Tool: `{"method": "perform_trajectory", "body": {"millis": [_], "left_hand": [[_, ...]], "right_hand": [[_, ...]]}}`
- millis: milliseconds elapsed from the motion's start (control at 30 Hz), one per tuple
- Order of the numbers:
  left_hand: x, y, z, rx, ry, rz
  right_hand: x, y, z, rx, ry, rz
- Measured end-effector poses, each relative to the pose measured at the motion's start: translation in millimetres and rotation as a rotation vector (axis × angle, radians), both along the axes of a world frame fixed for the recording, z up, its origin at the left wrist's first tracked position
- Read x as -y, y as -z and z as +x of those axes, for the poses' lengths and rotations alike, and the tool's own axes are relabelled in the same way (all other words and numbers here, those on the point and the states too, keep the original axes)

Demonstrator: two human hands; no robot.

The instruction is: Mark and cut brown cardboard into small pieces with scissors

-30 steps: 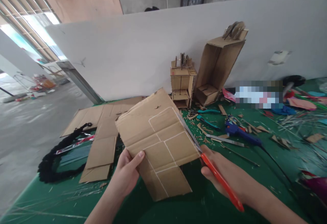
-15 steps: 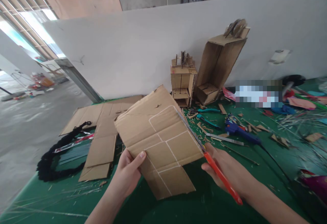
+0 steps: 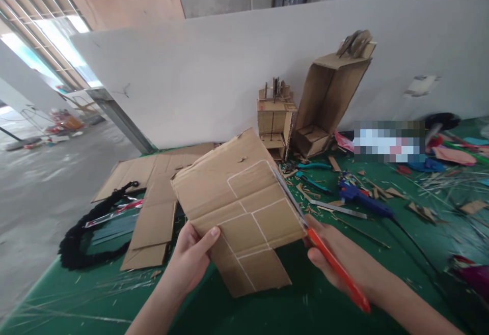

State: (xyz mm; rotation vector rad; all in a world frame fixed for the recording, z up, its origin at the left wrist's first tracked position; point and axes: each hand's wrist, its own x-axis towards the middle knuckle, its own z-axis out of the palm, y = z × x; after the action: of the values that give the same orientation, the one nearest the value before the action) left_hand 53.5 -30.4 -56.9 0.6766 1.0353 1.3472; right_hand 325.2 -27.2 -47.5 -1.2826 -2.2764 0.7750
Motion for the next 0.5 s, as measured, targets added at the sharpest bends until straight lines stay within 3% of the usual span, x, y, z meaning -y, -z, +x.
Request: {"method": "perform_trajectory", "body": {"millis": [267,500], "left_hand": [[3.0,3.5,7.5,0.030,-0.043,-0.043],[3.0,6.0,9.6,0.055,-0.035,-0.072]], "right_hand": [[-0.5,-0.7,-4.5,-0.002,0.059,0.018],[-2.3,8.4,-0.2,0.021,0.071,0.027]]}}
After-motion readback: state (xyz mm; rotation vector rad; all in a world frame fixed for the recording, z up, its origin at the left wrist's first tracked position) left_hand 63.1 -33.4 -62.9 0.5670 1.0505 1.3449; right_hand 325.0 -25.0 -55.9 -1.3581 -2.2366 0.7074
